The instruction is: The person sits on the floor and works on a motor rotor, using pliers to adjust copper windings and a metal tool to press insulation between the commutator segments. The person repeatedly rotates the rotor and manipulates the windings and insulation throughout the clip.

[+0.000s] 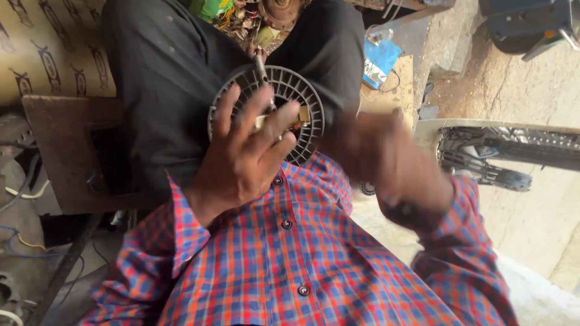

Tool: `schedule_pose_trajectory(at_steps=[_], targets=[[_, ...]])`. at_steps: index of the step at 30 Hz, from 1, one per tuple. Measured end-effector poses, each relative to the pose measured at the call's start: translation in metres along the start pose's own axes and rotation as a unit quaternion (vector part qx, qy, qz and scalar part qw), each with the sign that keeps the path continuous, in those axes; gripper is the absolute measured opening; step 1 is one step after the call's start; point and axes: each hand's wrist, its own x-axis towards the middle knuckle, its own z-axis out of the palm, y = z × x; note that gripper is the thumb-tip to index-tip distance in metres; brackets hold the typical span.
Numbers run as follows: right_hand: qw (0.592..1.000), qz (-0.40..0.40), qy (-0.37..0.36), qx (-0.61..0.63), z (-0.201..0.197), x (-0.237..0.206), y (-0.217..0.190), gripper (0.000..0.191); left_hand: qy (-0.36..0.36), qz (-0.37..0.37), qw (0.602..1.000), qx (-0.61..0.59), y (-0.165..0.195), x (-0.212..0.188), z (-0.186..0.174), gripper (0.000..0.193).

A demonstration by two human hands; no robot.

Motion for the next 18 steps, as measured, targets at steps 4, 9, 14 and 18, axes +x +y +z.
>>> schedule_pose_trajectory(at_steps=[4,9,14,18], targets=[[0.952,0.106,0.112,0.266,0.053,0.049,0.057,0.005,0.069,-0.028,0.997,-0.033,0.005,-0.011,0.009,0.008],[0.961,0.113,0.209,0.138,0.07,0.071,0.087,0.004,0.194,-0.218,0.894,-0.34,-0.015,0.015,0.021,0.012],[0.983,-0.02,0.18,-0.024,0.041,0.049,0.025,0.017,-0.148,-0.178,0.92,-0.318,-0.09,0.035,0.035,0.016],[0.996,-0.087,0.024,0.013,0.019,0.031,-0.034,0.016,-0.17,-0.167,0.915,-0.325,-0.093,0.01,0.02,0.015]])
